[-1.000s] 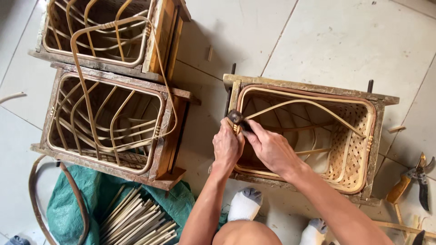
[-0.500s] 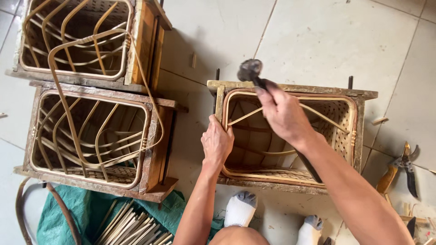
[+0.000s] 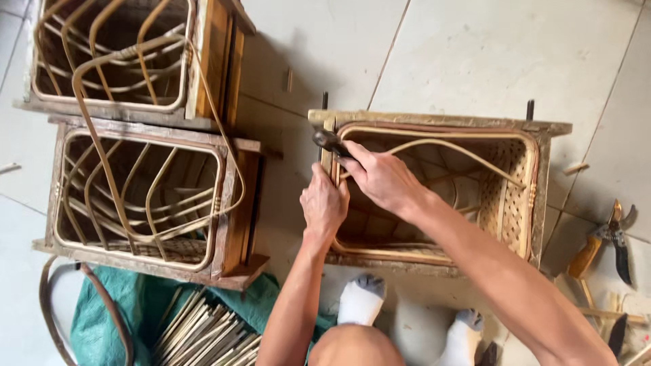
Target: The person weaves a rectangular basket using thin wooden strips. They insert strips into a wooden mold, bend and secure them with a hammer, trim excess with pliers, and apply glue to the joints.
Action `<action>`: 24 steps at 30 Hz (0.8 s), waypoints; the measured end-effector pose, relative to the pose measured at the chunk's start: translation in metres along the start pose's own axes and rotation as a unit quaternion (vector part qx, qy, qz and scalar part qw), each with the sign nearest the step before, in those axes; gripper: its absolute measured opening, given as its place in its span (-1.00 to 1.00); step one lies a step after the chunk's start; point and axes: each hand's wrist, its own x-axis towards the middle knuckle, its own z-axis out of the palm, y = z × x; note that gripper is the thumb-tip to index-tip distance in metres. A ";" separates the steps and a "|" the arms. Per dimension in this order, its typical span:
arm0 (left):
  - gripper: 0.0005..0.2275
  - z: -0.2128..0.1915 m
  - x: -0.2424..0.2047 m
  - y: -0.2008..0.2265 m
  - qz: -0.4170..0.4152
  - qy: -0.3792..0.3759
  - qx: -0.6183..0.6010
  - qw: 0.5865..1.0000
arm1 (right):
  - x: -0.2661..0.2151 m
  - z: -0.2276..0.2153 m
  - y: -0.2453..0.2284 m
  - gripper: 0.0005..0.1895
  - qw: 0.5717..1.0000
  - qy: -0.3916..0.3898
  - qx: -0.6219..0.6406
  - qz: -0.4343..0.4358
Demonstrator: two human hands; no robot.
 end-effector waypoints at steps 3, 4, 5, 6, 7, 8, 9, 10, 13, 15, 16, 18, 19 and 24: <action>-0.60 -0.008 0.020 0.009 0.001 0.000 0.017 1.000 | 0.005 -0.010 -0.008 -0.61 0.997 -0.037 -0.014 0.068; -0.57 -0.009 0.011 0.006 -0.024 -0.015 0.026 0.999 | -0.011 -0.012 -0.013 -0.60 0.999 0.004 -0.013 0.035; -0.53 -0.011 0.007 0.002 -0.005 -0.048 0.026 0.998 | -0.029 -0.013 -0.019 -0.58 0.999 0.045 -0.013 0.003; -0.50 -0.014 0.013 -0.002 0.016 -0.075 0.024 0.997 | -0.047 -0.017 -0.026 -0.58 0.997 0.027 0.016 0.077; -0.46 -0.018 0.020 -0.005 0.037 -0.102 0.021 0.994 | -0.069 -0.022 -0.036 -0.58 0.988 0.008 0.043 0.151; -0.41 -0.024 0.034 -0.006 0.039 -0.149 0.028 0.988 | -0.086 -0.023 -0.045 -0.55 0.984 -0.022 0.034 0.175; -0.35 -0.029 0.048 -0.007 0.040 -0.194 0.036 0.979 | -0.103 -0.022 -0.054 -0.52 0.978 -0.053 0.025 0.199; -0.30 -0.033 0.056 -0.010 0.038 -0.241 0.044 0.969 | -0.120 -0.017 -0.061 -0.52 0.998 0.007 0.033 0.050; -0.27 -0.029 0.068 -0.011 0.063 -0.231 0.130 0.962 | -0.154 0.016 -0.068 -0.44 0.999 -0.050 0.003 0.009; -0.36 -0.024 0.061 -0.013 0.038 -0.232 0.100 0.967 | -0.164 0.041 -0.063 -0.41 0.989 -0.121 -0.006 0.081; -0.40 -0.023 0.061 -0.012 0.029 -0.231 0.083 0.969 | -0.163 0.052 -0.059 -0.42 0.987 -0.128 -0.003 0.093; -0.39 -0.028 0.058 -0.010 0.032 -0.210 0.106 0.971 | -0.160 0.063 -0.056 -0.45 0.992 -0.100 0.006 0.077; -0.38 -0.031 0.055 -0.007 0.033 -0.201 0.116 0.972 | -0.160 0.062 -0.056 -0.46 0.997 -0.065 0.011 0.049; -0.15 -0.047 0.028 0.020 0.154 -0.055 0.149 0.975 | -0.188 -0.031 -0.043 -0.42 0.959 -0.215 0.020 0.183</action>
